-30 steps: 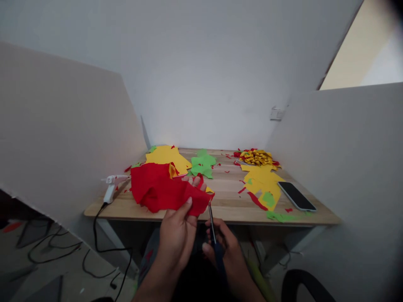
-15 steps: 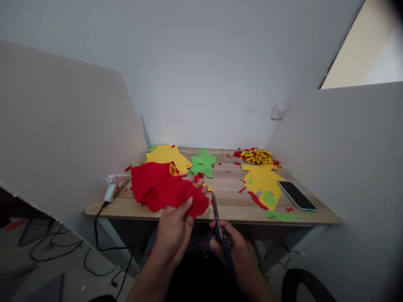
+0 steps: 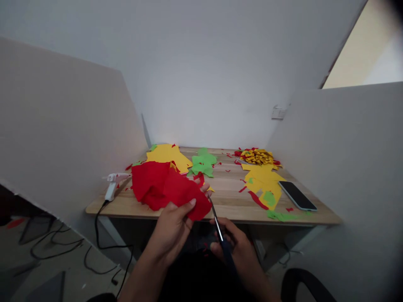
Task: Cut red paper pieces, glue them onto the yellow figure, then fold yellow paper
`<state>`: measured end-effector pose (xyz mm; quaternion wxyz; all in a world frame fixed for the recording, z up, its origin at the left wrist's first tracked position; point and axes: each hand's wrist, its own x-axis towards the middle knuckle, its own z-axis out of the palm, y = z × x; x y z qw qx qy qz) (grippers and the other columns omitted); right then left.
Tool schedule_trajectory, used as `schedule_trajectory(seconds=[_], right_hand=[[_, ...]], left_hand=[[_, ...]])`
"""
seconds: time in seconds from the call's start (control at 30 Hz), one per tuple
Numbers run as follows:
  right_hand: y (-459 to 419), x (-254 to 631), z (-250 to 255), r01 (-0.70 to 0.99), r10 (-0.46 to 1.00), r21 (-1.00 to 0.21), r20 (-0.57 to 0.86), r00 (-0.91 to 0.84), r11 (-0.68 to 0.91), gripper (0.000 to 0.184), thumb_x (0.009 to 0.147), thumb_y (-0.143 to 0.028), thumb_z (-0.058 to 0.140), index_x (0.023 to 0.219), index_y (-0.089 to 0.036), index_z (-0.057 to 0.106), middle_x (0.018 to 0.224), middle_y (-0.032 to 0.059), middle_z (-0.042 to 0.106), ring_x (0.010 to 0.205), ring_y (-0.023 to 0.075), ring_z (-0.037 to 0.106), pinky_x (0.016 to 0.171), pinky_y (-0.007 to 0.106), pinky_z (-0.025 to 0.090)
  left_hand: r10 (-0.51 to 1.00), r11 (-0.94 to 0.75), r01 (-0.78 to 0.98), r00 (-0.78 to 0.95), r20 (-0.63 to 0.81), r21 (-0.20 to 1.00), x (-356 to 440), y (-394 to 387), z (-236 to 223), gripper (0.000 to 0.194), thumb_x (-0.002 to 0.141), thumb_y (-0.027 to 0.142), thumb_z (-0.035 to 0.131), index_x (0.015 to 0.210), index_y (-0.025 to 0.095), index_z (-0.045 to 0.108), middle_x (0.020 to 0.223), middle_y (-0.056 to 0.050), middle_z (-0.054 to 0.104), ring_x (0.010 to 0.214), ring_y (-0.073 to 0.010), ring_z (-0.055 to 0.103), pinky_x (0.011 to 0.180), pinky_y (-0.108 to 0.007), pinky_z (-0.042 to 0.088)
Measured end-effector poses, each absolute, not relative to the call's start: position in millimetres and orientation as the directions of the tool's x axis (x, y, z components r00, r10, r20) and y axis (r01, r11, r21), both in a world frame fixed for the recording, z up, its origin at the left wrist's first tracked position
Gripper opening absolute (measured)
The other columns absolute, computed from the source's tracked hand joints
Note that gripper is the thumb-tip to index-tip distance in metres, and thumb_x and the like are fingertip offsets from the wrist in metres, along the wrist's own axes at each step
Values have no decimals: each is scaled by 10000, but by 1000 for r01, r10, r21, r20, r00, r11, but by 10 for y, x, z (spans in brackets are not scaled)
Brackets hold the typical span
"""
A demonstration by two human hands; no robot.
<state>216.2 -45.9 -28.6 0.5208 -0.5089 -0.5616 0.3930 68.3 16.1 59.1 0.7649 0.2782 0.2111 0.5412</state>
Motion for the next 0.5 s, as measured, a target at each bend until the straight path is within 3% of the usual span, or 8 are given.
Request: schedule_trajectory(seconds=[0.17, 0.4, 0.5], right_hand=[[-418, 2170, -400, 138, 964, -959, 258, 59, 248, 402, 742, -361, 800, 1125, -263, 723, 1101, 69, 661, 991, 235, 655, 876, 315, 533], [-374, 2200, -510, 233, 953, -937, 288, 89, 261, 294, 735, -387, 797, 988, -239, 790, 831, 48, 666, 662, 177, 625, 581, 253, 532], [-402, 2229, -471, 167, 936, -959, 264, 233, 229, 377, 725, -433, 790, 1025, -207, 770, 888, 71, 695, 660, 186, 640, 601, 274, 555]], left_hand=[[923, 316, -677, 382, -50, 665, 661, 157, 568, 583, 771, 51, 706, 1338, 151, 614, 1199, -170, 722, 1215, -309, 634, 1095, -440, 473], [912, 316, -603, 406, -59, 732, 564, 200, 503, 436, 818, 122, 701, 1253, 122, 675, 1220, -184, 709, 1207, -310, 640, 1058, -408, 509], [904, 330, -551, 419, -88, 767, 552, 220, 477, 331, 827, 171, 720, 1146, 82, 722, 1253, -208, 686, 1184, -329, 651, 1028, -411, 530]])
